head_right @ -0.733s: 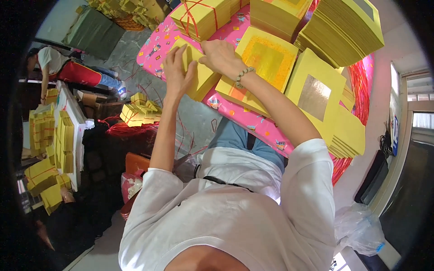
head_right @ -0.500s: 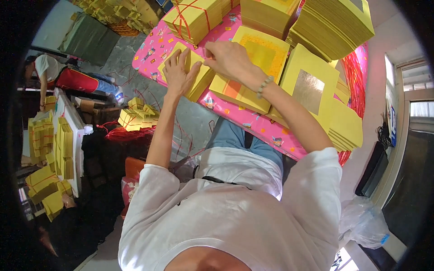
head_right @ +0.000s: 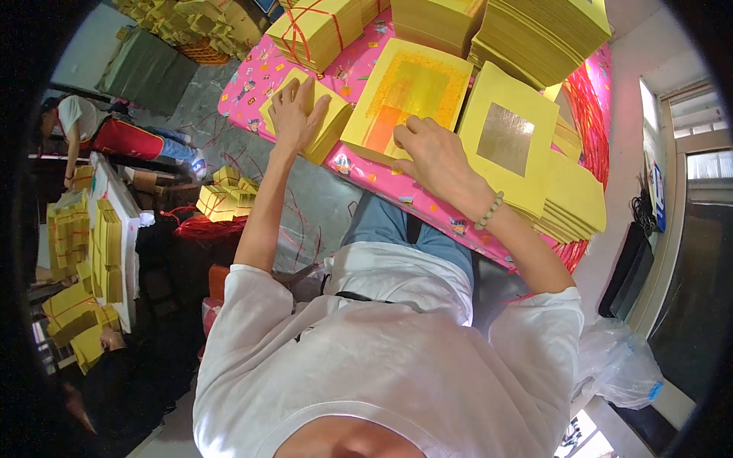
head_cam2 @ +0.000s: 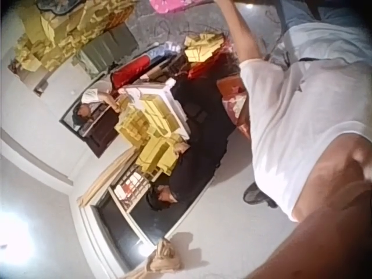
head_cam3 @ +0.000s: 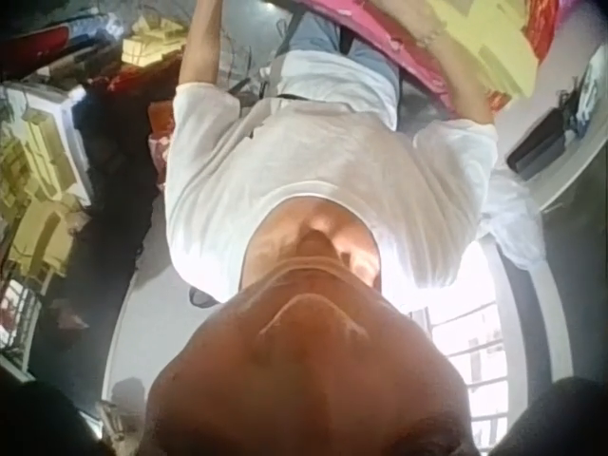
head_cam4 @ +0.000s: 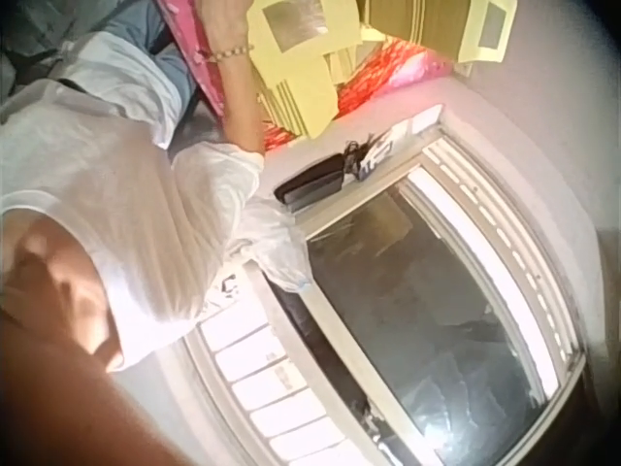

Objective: Counting and stacking sheets of yellow paper into stacks or boxes.

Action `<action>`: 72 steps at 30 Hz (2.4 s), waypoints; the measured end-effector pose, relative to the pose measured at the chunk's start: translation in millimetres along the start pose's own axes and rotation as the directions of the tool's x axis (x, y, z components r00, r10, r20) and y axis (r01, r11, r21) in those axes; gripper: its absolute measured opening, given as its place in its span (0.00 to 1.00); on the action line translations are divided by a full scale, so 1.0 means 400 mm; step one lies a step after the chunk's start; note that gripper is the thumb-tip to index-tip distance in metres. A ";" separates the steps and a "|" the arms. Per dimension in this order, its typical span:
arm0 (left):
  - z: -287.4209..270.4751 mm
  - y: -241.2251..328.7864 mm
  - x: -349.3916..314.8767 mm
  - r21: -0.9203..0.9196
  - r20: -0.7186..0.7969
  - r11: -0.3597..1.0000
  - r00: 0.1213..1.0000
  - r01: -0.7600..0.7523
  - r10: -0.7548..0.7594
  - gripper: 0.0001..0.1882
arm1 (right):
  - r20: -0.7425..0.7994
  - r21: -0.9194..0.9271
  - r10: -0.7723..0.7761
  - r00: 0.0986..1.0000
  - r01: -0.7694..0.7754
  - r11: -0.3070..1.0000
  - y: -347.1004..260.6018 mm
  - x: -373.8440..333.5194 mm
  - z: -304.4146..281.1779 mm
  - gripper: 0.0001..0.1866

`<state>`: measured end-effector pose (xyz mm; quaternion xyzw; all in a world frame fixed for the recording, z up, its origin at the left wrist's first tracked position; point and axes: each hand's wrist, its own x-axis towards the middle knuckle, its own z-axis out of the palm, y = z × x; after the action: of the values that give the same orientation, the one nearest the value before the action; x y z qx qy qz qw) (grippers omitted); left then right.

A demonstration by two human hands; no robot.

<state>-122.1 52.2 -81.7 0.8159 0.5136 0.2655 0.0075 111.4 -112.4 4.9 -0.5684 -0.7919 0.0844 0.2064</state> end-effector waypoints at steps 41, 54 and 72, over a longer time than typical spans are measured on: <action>-0.159 0.212 -0.043 -0.453 0.104 0.745 0.801 -0.489 0.589 0.18 | 0.001 0.160 0.145 0.989 -0.143 0.977 0.027 0.008 -0.012 0.11; -0.136 0.271 -0.001 -0.362 0.079 0.797 0.835 -0.484 0.544 0.19 | -0.493 0.224 0.166 0.854 -0.060 0.973 0.032 -0.012 -0.081 0.19; -0.138 0.303 -0.034 -0.963 0.225 0.207 0.932 0.170 0.282 0.21 | 0.009 0.949 0.361 0.932 -0.122 0.291 0.032 -0.018 -0.061 0.40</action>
<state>-49.9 -30.7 -5.5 0.6786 0.1895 0.3769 0.6012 134.6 -117.2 20.6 -0.4628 -0.4747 0.4954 0.5613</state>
